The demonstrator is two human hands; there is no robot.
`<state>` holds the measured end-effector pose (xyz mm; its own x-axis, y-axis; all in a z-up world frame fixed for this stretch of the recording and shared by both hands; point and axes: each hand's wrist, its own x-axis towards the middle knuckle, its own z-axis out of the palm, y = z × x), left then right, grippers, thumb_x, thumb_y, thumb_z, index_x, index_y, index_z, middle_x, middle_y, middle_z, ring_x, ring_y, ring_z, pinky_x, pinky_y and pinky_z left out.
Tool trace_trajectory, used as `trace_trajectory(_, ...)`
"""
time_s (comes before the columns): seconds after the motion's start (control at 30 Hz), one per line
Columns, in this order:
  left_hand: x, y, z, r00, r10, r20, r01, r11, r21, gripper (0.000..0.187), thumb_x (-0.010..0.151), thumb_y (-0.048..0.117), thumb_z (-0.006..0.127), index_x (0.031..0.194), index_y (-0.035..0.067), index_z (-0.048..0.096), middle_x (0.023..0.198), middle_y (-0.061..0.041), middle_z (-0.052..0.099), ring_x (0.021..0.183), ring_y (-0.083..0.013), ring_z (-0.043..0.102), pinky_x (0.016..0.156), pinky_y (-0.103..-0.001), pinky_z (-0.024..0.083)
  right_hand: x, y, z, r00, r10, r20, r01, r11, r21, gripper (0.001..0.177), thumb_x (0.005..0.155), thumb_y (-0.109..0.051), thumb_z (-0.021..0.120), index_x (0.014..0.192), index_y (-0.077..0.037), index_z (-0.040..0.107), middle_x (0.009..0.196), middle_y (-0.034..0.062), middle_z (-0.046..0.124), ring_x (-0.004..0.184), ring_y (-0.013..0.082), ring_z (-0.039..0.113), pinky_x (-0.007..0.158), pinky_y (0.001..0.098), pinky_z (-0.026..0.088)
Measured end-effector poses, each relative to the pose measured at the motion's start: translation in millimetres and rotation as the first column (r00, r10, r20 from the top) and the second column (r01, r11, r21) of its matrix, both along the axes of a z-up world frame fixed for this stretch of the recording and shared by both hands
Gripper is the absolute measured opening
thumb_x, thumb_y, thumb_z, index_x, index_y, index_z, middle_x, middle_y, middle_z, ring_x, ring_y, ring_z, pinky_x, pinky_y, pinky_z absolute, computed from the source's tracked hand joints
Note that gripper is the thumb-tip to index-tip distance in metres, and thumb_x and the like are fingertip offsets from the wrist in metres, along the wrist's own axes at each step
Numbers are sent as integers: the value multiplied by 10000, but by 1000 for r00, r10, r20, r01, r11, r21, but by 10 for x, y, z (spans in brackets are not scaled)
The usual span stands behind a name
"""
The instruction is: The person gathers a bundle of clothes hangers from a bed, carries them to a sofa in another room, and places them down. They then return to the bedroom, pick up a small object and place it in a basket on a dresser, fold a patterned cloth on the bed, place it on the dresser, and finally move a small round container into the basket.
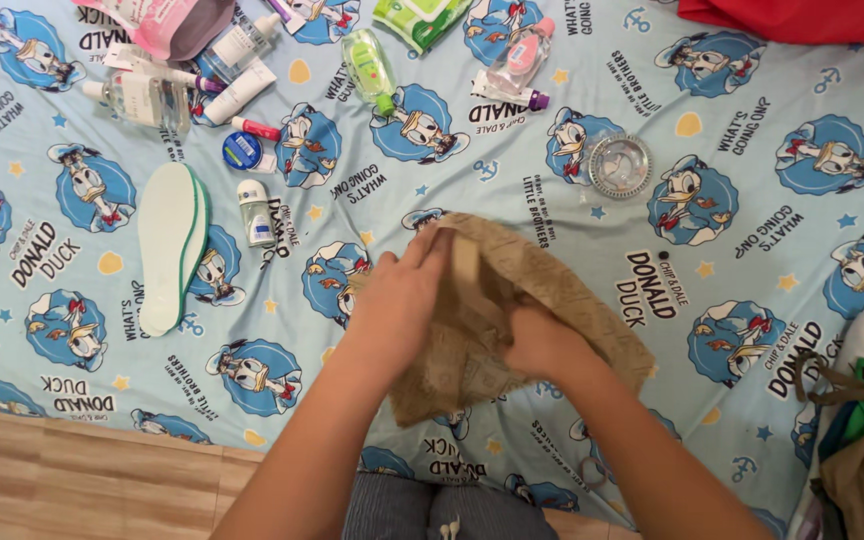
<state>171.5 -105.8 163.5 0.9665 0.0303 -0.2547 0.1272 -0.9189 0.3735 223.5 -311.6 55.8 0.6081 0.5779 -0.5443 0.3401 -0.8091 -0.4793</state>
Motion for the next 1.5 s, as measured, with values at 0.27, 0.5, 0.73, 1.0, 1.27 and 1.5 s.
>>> trace_trajectory(0.27,-69,-195,123,994,-106,-31,102,989,-110,792,739,-55,638,1483,129,439,1547,-79,437,1079,-398,601,883,-454,532,-228,358,463,942,-334,-26,296,794,532,481,958,-191,591,1407,-24,548,1319,252,648,1240,401,612,1004,430,516)
trace_trajectory(0.5,-144,-173,80,988,-132,84,142,982,-126,751,682,-87,632,1407,74,515,1549,-116,444,1183,-398,592,957,-448,520,182,365,-796,866,-283,-413,317,948,16,512,981,-372,543,1404,-88,598,1336,126,691,1203,263,659,1003,373,513)
trace_trajectory(0.73,-71,71,74,994,52,-91,-60,995,-86,838,693,-99,661,1469,111,426,1521,-150,419,1159,-414,598,913,-474,536,-162,-314,-48,898,-276,-343,392,855,340,613,839,-283,763,1407,-133,589,1238,69,729,1084,174,703,894,317,555)
trace_trajectory(1.0,-83,198,7,956,151,-251,-173,983,-69,916,685,-120,668,1451,327,441,1568,-127,359,1273,-410,539,901,-475,556,-525,-1189,131,713,-265,649,153,962,224,168,837,-241,775,920,-106,719,894,106,682,814,347,665,742,453,542)
trace_trajectory(1.27,-60,187,-341,988,128,-87,-132,991,-35,791,754,-28,685,1438,305,469,1521,-157,422,1324,-459,483,950,-510,523,-656,-913,-256,752,241,614,-469,850,241,463,635,21,595,1065,-115,697,1231,86,656,1211,318,586,1007,503,427)
trace_trajectory(1.5,-70,176,-435,976,117,-182,-124,992,-28,637,867,215,729,1433,329,459,1506,-126,434,1257,-461,517,942,-521,528,-393,-867,-619,898,429,101,-440,877,193,184,855,-149,645,1031,-125,693,1102,27,673,1056,247,667,921,433,542)
